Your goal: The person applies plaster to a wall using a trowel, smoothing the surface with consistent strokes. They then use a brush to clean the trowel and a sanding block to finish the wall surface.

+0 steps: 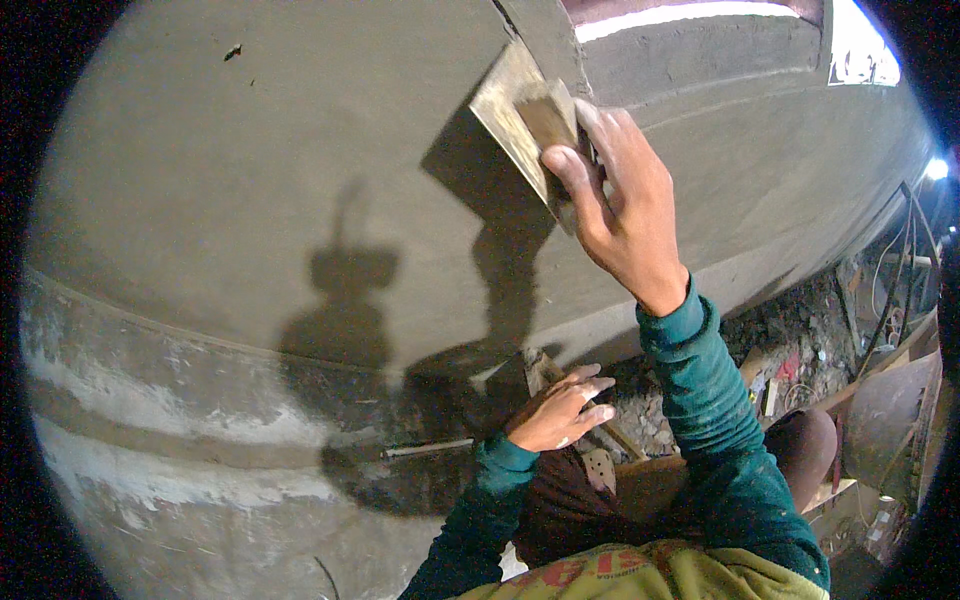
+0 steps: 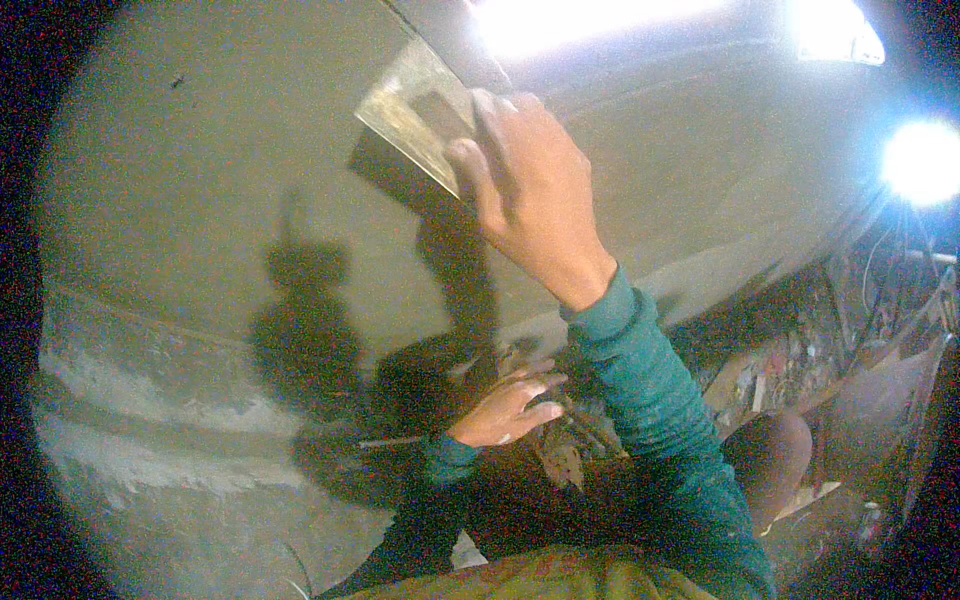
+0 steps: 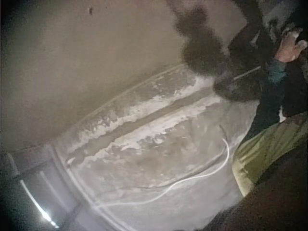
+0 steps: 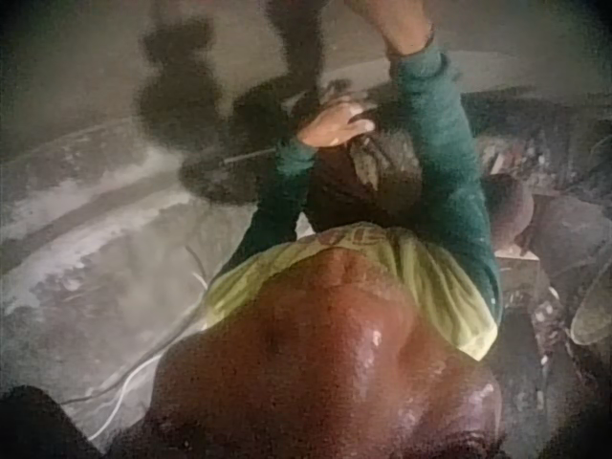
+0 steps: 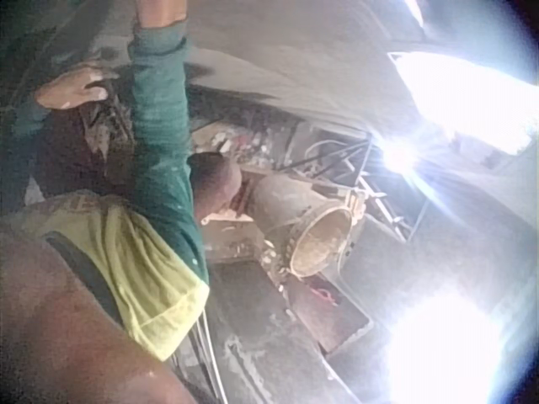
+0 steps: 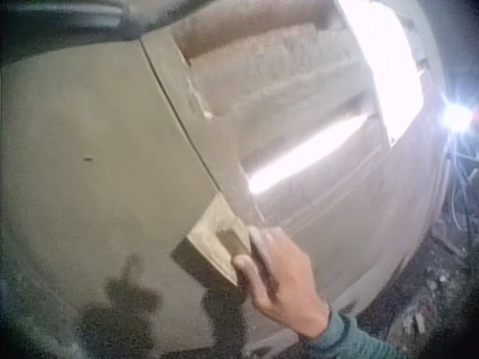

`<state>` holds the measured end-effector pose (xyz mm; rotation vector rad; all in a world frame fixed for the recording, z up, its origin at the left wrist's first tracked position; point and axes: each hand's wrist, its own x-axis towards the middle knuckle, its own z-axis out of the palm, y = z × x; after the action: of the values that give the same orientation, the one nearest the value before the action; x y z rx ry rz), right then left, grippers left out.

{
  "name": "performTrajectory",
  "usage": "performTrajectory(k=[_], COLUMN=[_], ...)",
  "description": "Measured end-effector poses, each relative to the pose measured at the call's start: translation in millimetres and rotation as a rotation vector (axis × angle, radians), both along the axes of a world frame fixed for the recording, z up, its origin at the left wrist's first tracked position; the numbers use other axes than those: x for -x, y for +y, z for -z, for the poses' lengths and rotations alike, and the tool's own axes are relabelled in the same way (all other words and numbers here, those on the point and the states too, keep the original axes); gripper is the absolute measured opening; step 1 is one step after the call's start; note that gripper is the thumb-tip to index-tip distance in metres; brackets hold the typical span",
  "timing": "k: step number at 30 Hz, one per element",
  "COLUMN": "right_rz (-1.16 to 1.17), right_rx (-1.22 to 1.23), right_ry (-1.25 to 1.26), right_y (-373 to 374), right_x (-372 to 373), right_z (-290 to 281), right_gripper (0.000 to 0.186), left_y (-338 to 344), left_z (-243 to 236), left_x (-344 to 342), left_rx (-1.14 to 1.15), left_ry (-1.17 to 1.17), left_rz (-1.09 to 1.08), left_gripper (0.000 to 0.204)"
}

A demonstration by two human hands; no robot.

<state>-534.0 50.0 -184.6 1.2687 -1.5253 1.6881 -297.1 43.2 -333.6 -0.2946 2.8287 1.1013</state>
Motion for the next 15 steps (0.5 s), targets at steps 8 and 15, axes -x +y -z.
performTrajectory(k=[8,15], right_rz=[-0.101,-0.022], right_rx=[-0.156,0.056], right_ry=[-0.147,0.052], right_y=[32.4,3.6], right_x=[-4.8,7.2], right_z=[48.4,-33.7], right_gripper=[0.04,0.034], left_y=[-1.7,-8.1], left_z=[-1.2,20.2], left_x=[5.3,0.5], left_rx=[-0.048,-0.007], left_ry=[-0.048,-0.009], left_rz=[-0.014,0.008], left_gripper=[0.053,0.051])
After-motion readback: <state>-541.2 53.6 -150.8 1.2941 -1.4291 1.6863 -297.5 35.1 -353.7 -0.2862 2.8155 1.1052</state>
